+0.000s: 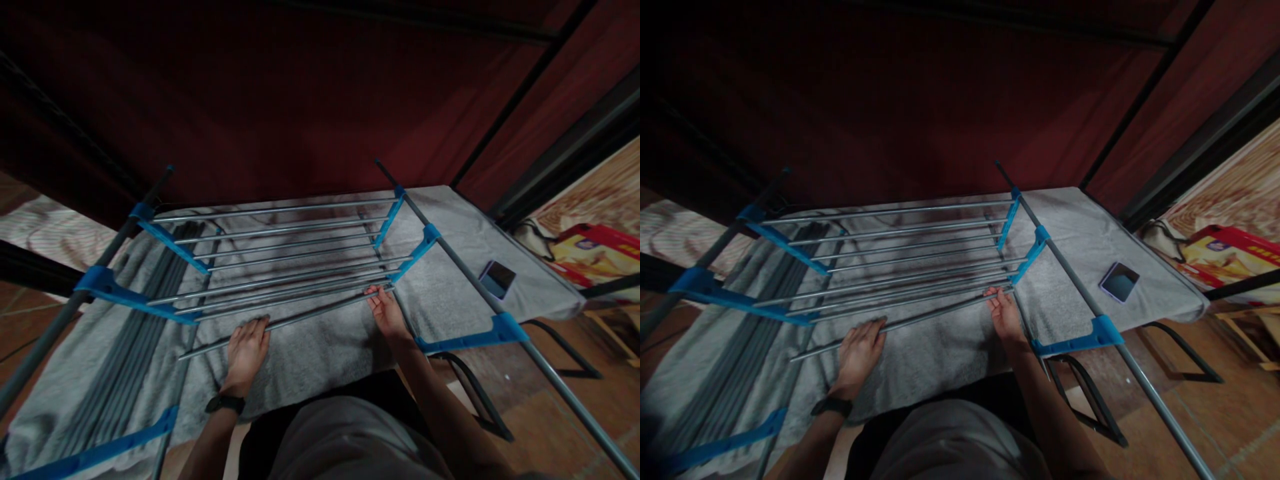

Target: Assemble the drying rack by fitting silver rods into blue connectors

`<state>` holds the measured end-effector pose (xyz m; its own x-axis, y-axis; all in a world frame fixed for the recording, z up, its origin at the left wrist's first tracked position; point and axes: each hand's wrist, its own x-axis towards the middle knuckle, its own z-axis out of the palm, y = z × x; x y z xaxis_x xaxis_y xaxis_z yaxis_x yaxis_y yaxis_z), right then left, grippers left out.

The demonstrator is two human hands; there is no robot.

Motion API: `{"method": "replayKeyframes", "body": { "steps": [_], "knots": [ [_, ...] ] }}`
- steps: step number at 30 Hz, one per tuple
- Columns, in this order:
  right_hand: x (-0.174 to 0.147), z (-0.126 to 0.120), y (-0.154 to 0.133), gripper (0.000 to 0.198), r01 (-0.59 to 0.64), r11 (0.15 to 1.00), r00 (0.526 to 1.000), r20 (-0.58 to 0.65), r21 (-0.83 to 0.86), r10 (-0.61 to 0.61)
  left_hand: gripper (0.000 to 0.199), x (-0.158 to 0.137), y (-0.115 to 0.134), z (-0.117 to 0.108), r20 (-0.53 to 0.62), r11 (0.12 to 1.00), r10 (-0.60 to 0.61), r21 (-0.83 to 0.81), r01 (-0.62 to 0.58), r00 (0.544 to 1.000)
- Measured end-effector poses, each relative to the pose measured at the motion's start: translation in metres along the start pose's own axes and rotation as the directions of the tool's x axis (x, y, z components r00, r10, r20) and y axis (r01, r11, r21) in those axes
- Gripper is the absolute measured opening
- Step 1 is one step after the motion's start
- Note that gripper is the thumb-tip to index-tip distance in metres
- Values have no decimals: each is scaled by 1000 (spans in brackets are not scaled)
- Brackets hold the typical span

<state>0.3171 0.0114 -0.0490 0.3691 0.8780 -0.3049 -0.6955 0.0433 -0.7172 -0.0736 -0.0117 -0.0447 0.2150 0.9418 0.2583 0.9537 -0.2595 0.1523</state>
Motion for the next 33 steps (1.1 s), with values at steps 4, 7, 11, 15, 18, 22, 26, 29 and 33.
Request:
{"method": "replayKeyframes", "body": {
  "steps": [4,7,11,15,18,22,26,29,33],
  "knots": [
    [0,1,0,15,2,1000,1000,15,7,-2,43,0,-1,2,-9,1000,7,6,-7,1000],
    [-1,1,0,16,6,1000,1000,16,10,-6,44,0,-1,2,-13,1000,19,6,-19,1000],
    [-1,3,0,16,13,1000,1000,11,17,-13,44,0,0,0,-18,1000,29,-1,-29,999],
    [-2,3,0,11,16,1000,1000,-3,18,-16,42,-1,0,-1,-31,999,37,0,-37,999],
    [-2,2,0,11,9,1000,1000,-15,14,-9,42,-1,-1,0,-46,999,52,12,-51,998],
    [-2,1,1,13,9,1000,1000,-19,18,-9,42,-2,-1,1,-61,997,72,37,-69,996],
    [-1,0,1,8,20,1000,1000,-3,21,-20,41,-2,-3,3,-69,996,78,43,-75,995],
    [-1,-2,2,7,31,999,999,15,15,-32,40,-2,-3,3,-71,997,74,27,-72,995],
    [-2,-3,3,4,26,1000,999,25,15,-27,40,-2,-2,2,-72,998,64,21,-63,995]
  ]
}}
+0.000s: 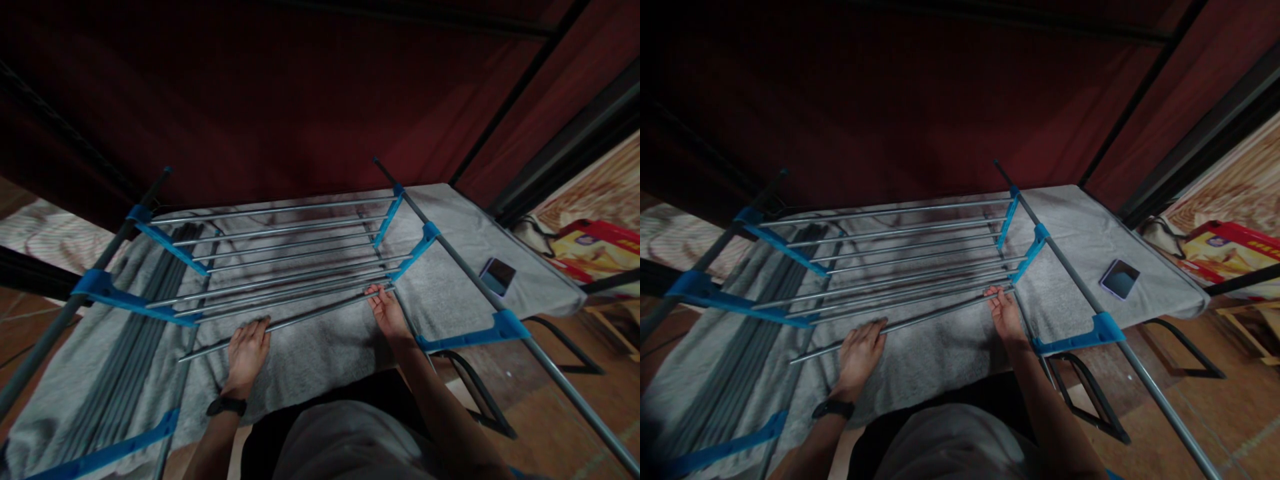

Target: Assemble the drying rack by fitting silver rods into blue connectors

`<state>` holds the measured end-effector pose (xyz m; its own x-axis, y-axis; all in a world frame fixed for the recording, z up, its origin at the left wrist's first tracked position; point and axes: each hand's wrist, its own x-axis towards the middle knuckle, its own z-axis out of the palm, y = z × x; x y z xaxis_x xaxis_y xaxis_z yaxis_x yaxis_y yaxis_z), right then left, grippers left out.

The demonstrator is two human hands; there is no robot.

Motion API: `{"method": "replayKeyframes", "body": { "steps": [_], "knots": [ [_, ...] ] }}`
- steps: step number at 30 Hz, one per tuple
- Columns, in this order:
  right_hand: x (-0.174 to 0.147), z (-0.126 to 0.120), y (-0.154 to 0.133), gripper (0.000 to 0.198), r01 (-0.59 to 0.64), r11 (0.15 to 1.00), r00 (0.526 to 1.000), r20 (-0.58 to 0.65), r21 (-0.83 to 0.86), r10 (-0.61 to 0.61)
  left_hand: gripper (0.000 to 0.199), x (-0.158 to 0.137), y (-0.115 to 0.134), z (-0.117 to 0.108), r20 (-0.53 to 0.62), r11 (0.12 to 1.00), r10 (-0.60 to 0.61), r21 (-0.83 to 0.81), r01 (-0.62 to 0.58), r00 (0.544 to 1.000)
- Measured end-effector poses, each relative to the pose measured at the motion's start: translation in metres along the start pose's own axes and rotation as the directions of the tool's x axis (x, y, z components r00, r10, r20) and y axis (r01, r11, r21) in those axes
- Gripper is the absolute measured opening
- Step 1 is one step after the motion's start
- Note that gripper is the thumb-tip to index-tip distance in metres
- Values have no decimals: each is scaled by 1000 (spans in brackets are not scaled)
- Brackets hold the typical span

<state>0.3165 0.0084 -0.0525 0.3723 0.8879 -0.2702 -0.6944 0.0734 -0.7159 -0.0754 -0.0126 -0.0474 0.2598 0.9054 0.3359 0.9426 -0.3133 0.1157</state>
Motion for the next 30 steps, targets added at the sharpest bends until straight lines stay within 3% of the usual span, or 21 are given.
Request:
{"method": "replayKeyframes", "body": {
  "steps": [15,30],
  "knots": [
    [-3,4,-3,6,-8,1000,1000,1,22,8,34,3,5,-12,-69,997,76,10,-75,995],
    [-6,7,-4,8,-2,1000,1000,-17,-11,2,35,3,7,-18,-84,999,4,-38,-7,996]
  ]
}}
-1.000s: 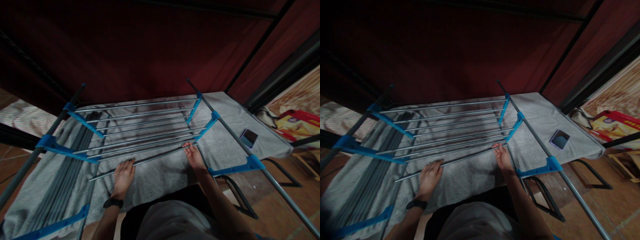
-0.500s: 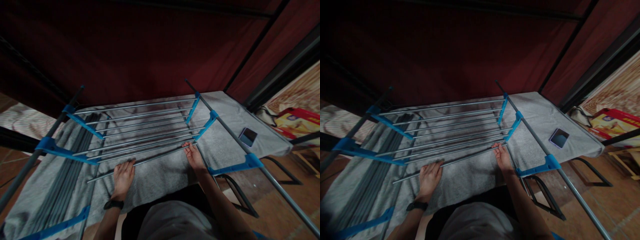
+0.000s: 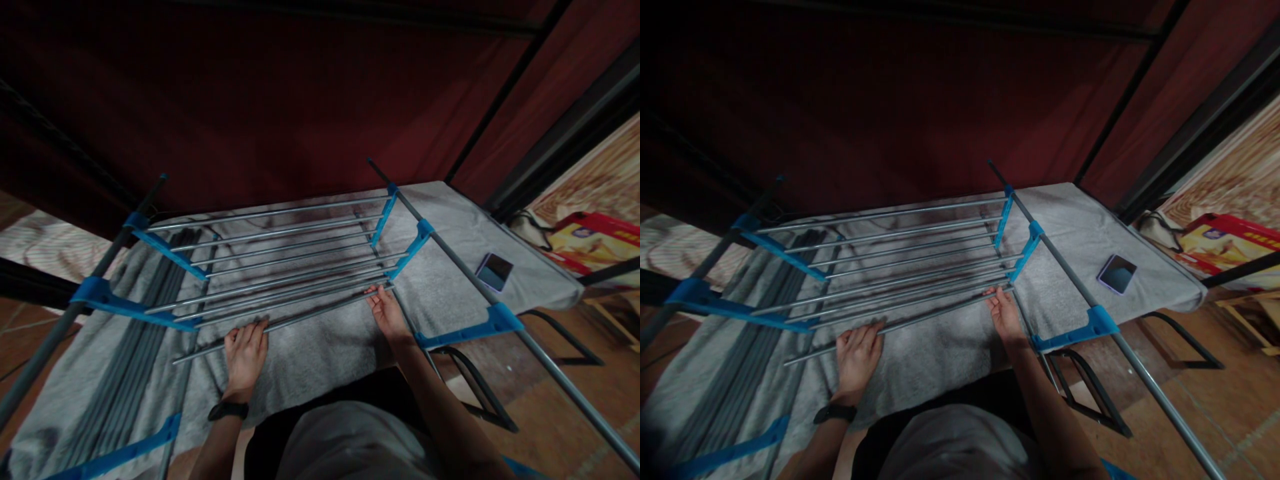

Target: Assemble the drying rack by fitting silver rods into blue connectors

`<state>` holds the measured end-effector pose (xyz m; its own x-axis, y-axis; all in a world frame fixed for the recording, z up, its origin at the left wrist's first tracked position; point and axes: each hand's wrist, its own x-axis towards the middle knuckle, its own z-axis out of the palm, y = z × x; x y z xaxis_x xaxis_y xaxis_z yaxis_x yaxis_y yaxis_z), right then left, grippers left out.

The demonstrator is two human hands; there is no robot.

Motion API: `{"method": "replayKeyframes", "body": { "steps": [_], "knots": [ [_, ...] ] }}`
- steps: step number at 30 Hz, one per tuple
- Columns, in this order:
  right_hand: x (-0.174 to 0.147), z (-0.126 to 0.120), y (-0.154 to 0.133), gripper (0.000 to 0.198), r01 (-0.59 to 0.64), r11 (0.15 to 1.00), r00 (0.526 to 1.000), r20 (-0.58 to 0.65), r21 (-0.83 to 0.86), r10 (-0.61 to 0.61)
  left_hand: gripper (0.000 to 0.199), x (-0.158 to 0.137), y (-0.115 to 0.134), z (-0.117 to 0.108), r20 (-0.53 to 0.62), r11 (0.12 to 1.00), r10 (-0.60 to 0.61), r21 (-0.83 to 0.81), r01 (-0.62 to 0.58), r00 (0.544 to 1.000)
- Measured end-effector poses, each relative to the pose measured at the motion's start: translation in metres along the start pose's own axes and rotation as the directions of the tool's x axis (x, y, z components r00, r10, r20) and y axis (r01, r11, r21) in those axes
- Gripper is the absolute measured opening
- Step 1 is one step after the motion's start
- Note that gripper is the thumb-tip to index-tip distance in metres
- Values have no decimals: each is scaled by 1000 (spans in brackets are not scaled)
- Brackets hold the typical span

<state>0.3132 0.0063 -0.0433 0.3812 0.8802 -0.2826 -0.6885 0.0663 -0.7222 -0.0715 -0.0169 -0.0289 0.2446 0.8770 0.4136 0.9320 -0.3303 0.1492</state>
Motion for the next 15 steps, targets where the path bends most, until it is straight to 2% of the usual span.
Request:
{"method": "replayKeyframes", "body": {
  "steps": [5,15],
  "knots": [
    [1,-3,1,7,-2,1000,1000,17,16,2,36,1,-1,0,32,1000,1,-8,-1,1000],
    [0,-1,0,9,-3,999,1000,10,37,3,35,2,1,-2,13,999,20,34,-20,1000]
  ]
}}
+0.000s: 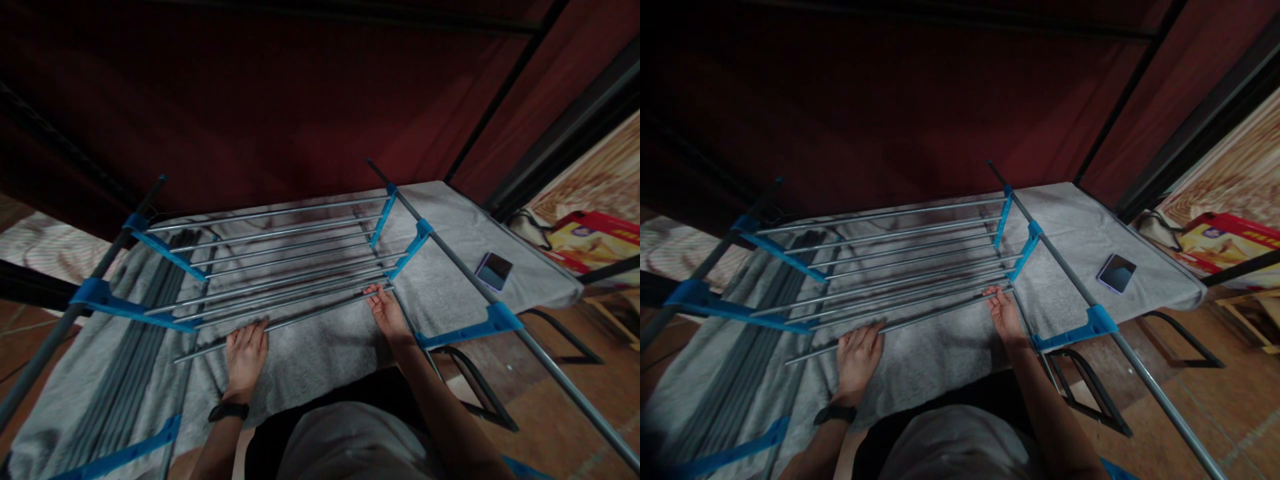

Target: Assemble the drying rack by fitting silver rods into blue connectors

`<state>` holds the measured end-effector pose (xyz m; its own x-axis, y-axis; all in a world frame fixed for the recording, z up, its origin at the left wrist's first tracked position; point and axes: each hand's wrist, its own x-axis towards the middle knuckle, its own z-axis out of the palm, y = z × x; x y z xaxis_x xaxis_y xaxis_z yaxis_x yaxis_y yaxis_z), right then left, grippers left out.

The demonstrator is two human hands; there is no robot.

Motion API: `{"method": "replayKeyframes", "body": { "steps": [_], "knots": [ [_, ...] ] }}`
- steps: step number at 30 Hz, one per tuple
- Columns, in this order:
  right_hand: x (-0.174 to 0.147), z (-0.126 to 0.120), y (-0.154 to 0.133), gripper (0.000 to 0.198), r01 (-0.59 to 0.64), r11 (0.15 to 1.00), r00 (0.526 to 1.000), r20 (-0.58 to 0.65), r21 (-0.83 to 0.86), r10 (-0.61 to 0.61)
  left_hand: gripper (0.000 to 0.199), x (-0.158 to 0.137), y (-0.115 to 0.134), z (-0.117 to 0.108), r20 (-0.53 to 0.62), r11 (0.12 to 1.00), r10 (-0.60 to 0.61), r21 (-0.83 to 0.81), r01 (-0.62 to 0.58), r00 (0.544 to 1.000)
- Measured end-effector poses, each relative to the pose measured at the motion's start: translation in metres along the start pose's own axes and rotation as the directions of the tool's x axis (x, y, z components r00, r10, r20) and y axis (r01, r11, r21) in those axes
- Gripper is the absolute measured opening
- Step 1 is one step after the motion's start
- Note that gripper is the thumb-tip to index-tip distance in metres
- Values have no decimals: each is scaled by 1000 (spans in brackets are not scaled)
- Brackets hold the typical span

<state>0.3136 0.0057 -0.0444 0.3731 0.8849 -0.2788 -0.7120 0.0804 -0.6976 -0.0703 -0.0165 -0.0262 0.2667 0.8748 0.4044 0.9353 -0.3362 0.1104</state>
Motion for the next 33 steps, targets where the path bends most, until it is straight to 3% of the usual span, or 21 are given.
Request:
{"method": "replayKeyframes", "body": {
  "steps": [33],
  "knots": [
    [-9,5,-13,18,-19,1000,1000,-2,-7,19,29,-2,-3,0,-50,998,45,-29,-47,998]
  ]
}}
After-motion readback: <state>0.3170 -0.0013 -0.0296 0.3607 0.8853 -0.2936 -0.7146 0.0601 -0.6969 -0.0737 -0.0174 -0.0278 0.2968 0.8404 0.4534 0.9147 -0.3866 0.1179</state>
